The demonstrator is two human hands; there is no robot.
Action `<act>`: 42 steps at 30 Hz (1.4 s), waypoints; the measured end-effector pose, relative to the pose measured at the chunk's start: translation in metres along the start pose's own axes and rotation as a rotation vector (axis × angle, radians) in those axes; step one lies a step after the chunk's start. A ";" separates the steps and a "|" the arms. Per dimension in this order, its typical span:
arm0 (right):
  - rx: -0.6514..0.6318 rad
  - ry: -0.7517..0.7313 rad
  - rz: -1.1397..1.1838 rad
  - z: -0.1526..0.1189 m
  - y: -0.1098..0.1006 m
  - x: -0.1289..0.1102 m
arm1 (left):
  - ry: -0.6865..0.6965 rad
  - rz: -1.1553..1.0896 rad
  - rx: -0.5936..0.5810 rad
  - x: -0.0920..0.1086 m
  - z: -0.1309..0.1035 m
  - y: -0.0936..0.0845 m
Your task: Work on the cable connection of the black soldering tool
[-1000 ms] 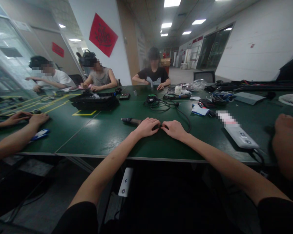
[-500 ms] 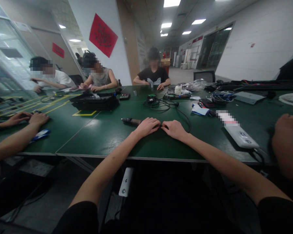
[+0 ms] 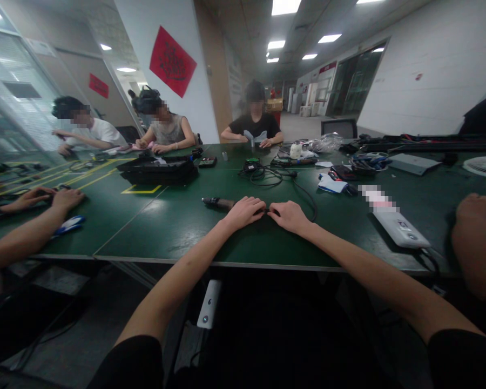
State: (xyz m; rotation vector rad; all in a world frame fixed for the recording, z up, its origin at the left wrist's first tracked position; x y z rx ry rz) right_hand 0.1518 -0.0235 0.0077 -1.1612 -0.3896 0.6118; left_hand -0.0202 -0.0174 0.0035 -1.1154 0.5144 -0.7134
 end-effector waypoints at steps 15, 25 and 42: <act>0.009 -0.016 0.023 -0.001 -0.001 0.000 | -0.011 -0.050 0.008 -0.001 -0.001 -0.001; 0.022 -0.012 0.017 -0.001 0.000 -0.001 | 0.026 -0.047 0.014 0.002 -0.002 -0.002; 0.015 -0.027 0.005 0.000 0.002 0.001 | -0.021 -0.059 0.019 -0.003 0.001 0.001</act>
Point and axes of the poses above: each hand's wrist, its own z-axis towards the middle knuckle, its own y-axis out of the palm, x = y × z, the point moved 5 cm from there along z, towards the middle knuckle, and after that the axes turned 2 degrees about -z, right-handed, at the moved point
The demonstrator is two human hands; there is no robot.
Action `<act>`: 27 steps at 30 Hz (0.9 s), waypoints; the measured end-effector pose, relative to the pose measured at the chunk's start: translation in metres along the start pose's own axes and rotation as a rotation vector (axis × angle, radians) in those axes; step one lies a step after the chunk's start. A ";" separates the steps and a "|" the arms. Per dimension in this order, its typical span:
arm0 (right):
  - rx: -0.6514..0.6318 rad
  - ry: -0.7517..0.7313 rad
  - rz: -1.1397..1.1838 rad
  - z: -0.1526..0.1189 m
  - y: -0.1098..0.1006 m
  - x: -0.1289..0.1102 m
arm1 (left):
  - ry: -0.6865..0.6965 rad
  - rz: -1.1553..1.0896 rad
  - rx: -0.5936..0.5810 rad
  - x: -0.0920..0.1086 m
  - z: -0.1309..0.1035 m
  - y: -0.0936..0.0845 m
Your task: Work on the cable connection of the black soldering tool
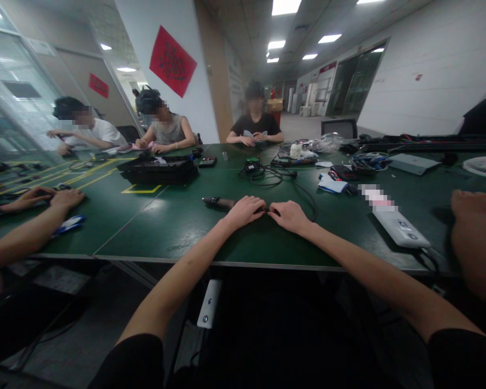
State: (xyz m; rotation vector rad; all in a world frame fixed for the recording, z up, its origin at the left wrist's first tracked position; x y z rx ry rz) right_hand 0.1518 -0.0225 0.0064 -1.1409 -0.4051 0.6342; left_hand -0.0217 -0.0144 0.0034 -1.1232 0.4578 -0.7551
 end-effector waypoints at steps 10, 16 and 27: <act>0.020 0.006 -0.016 -0.001 0.000 -0.001 | 0.041 0.020 -0.010 0.002 -0.001 0.000; 0.008 0.013 -0.010 0.000 0.000 0.000 | 0.044 0.022 -0.006 0.003 -0.002 -0.001; 0.012 0.012 0.004 0.000 0.002 0.000 | 0.045 0.058 -0.012 0.001 0.001 0.003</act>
Point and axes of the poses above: each hand's wrist, its own z-axis towards the middle knuckle, its own y-axis out of the palm, x = y × z, the point moved 5 cm from there along z, towards the middle knuckle, and after that the axes turned 2 degrees about -z, right-handed, at the moved point
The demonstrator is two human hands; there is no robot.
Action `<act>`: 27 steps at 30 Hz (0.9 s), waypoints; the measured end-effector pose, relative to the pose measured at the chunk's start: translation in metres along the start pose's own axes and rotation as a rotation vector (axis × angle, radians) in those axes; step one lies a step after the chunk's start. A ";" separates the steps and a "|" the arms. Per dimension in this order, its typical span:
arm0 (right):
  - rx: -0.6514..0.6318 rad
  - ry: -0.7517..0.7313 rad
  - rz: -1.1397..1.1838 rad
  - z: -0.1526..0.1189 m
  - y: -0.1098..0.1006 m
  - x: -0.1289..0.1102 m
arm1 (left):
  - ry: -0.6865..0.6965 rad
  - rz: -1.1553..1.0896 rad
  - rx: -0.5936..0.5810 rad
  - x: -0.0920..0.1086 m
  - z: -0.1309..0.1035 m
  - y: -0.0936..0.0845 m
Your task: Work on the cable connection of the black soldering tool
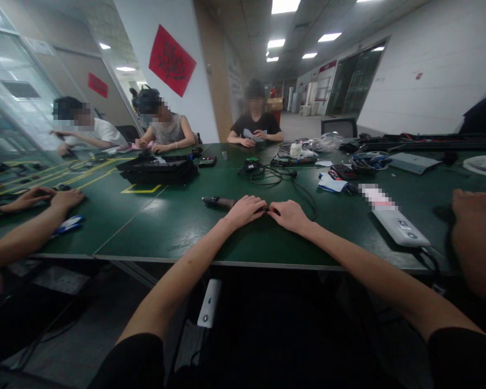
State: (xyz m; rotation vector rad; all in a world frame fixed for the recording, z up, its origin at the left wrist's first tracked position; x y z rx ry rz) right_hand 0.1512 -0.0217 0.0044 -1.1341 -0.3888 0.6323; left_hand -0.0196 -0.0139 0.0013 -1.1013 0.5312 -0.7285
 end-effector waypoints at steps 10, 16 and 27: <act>-0.006 0.001 -0.010 0.000 -0.001 0.000 | 0.012 -0.024 -0.017 0.002 -0.003 -0.004; -0.009 0.010 -0.009 0.000 -0.002 -0.001 | 0.005 0.032 -0.031 0.001 0.002 0.000; -0.006 -0.020 -0.017 0.000 -0.001 -0.001 | 0.003 0.023 -0.031 0.003 0.001 -0.003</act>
Point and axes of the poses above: each hand's wrist, its own z-axis towards the middle knuckle, its own y-axis out of the palm, x = y × z, the point moved 5 cm from there along z, towards the middle knuckle, and after that the axes turned 2 degrees about -z, right-handed, at the moved point
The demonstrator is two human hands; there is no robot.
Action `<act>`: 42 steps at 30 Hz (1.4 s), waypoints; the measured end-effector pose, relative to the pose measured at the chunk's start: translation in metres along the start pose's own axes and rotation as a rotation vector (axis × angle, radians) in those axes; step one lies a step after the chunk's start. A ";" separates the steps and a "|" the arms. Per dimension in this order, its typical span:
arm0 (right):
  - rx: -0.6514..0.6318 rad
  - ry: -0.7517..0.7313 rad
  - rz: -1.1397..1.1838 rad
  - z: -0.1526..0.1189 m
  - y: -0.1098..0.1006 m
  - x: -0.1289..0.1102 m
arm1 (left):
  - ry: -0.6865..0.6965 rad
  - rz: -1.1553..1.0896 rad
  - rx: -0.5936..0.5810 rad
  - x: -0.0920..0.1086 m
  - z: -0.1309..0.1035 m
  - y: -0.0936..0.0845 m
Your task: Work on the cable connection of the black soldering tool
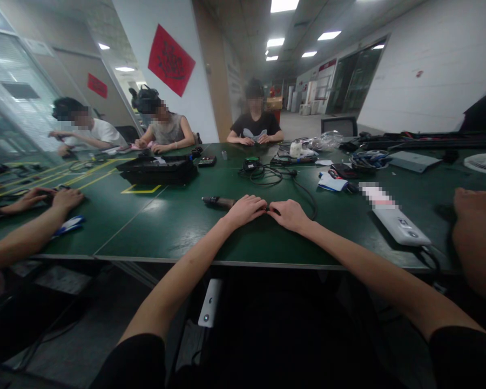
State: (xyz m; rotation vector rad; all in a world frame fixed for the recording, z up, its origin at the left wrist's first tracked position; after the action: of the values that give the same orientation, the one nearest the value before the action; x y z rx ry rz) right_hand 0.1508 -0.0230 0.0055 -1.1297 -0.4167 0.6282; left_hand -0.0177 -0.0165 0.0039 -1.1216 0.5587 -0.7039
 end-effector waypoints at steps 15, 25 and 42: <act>-0.011 -0.029 -0.013 -0.002 -0.001 -0.003 | -0.022 -0.081 0.041 -0.006 -0.004 0.002; -0.007 -0.020 -0.043 0.000 0.002 -0.002 | -0.022 -0.052 0.013 -0.002 -0.002 0.000; -0.012 -0.010 -0.016 -0.001 0.000 -0.002 | -0.006 -0.050 0.011 0.000 -0.003 -0.001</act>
State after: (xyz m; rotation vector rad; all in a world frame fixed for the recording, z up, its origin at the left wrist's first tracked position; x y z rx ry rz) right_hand 0.1499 -0.0247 0.0046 -1.1343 -0.4382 0.6180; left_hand -0.0206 -0.0185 0.0040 -1.1299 0.5229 -0.7461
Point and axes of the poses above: each hand's wrist, its own z-axis towards the middle knuckle, its own y-axis out of the palm, x = y × z, the point moved 5 cm from there along z, towards the middle knuckle, and after that the axes turned 2 degrees about -z, right-handed, at the moved point
